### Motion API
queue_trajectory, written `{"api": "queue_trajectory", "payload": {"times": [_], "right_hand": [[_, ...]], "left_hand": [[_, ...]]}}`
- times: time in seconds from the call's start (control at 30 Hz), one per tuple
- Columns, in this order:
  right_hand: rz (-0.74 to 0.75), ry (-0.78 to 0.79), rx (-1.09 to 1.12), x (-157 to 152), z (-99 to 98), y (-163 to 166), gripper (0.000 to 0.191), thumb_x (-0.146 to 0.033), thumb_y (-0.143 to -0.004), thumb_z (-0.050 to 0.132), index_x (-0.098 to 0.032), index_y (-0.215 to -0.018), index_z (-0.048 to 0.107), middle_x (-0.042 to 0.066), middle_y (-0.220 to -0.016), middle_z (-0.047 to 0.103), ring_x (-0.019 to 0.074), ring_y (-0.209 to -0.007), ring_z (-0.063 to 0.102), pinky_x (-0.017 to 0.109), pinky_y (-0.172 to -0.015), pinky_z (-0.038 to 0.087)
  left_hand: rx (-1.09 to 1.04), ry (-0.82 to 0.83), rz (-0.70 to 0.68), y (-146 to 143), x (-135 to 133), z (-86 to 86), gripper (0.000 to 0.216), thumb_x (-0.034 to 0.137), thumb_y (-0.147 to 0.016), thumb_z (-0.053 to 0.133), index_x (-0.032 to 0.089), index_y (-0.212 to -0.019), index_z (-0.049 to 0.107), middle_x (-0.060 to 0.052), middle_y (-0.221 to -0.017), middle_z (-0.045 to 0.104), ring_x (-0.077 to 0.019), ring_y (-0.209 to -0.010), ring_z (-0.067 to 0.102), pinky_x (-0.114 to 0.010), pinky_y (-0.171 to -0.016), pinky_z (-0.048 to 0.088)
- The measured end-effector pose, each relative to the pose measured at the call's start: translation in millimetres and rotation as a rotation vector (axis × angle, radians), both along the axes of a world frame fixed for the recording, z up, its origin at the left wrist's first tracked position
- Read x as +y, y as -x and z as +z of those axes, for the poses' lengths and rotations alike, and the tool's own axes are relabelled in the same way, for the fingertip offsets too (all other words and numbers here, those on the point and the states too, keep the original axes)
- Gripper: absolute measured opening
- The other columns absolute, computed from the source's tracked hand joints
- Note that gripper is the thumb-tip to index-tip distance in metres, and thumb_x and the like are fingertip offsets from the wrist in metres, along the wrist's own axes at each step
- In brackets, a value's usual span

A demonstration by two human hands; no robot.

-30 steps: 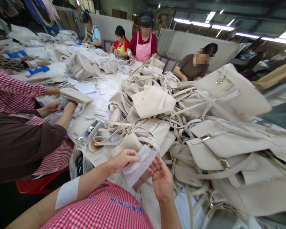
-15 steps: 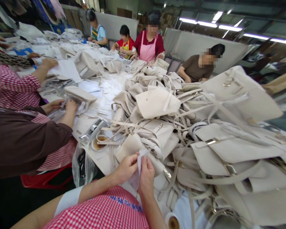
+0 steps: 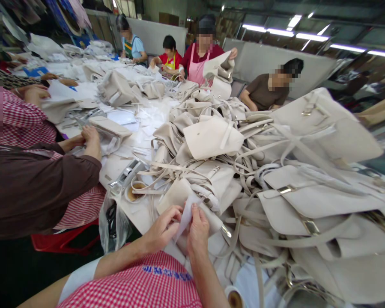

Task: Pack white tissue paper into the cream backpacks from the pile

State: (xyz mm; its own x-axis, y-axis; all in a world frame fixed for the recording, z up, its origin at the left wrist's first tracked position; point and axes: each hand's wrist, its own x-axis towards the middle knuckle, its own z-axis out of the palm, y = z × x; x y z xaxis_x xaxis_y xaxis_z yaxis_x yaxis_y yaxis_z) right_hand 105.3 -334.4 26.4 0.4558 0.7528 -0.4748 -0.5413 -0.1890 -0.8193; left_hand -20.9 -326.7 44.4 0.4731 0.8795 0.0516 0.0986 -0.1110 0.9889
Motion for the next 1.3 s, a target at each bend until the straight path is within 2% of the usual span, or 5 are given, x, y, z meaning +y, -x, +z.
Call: {"api": "queue_trajectory", "payload": {"times": [0.27,0.43,0.53,0.9,1.3], "right_hand": [[0.047,-0.031,-0.102,-4,7.9,0,0.033,-0.050,-0.071,0.075,-0.018,-0.081,0.070,0.000,-0.075,0.067,0.0163,-0.071,0.057,0.026,-0.063,0.049],[0.083,-0.045,-0.276,-6,11.7,-2,0.036,-0.055,-0.076,0.070,-0.019,-0.073,0.065,-0.003,-0.065,0.057,0.0135,-0.062,0.047,0.025,-0.058,0.042],[0.135,-0.070,-0.314,-7,11.9,-2,0.040,-0.059,-0.077,0.067,-0.019,-0.078,0.069,0.000,-0.072,0.064,0.0166,-0.069,0.055,0.028,-0.065,0.046],[0.307,-0.064,-0.235,-9,8.6,-14,0.050,-0.067,-0.070,0.070,-0.019,-0.080,0.077,0.008,-0.079,0.073,0.0247,-0.076,0.065,0.036,-0.071,0.053],[0.097,-0.112,0.022,-15,24.1,-22,0.035,-0.041,-0.057,0.086,-0.021,-0.084,0.079,0.005,-0.077,0.075,0.0214,-0.071,0.067,0.035,-0.071,0.057]], "left_hand": [[0.154,0.054,0.232,-15,16,-7.1,0.016,0.021,-0.084,0.050,0.019,-0.068,0.049,-0.001,-0.073,0.052,-0.0163,-0.072,0.052,-0.029,-0.069,0.044],[0.240,-0.588,0.303,-12,15,8.7,0.018,0.014,-0.089,0.045,0.018,-0.089,0.063,-0.008,-0.095,0.062,-0.0209,-0.090,0.056,-0.034,-0.082,0.046],[0.240,-0.688,0.210,-17,17,17.0,0.023,0.015,-0.093,0.043,0.018,-0.091,0.066,-0.009,-0.093,0.066,-0.0207,-0.088,0.058,-0.034,-0.081,0.048],[-0.300,0.416,0.199,-43,35,12.7,0.010,0.016,-0.070,0.065,0.016,-0.080,0.065,0.000,-0.069,0.066,-0.0130,-0.063,0.059,-0.024,-0.063,0.047],[-0.506,0.825,0.106,-39,46,11.9,0.043,0.022,-0.050,0.086,0.016,-0.079,0.054,0.002,-0.061,0.064,-0.0117,-0.053,0.059,-0.022,-0.052,0.046]]}}
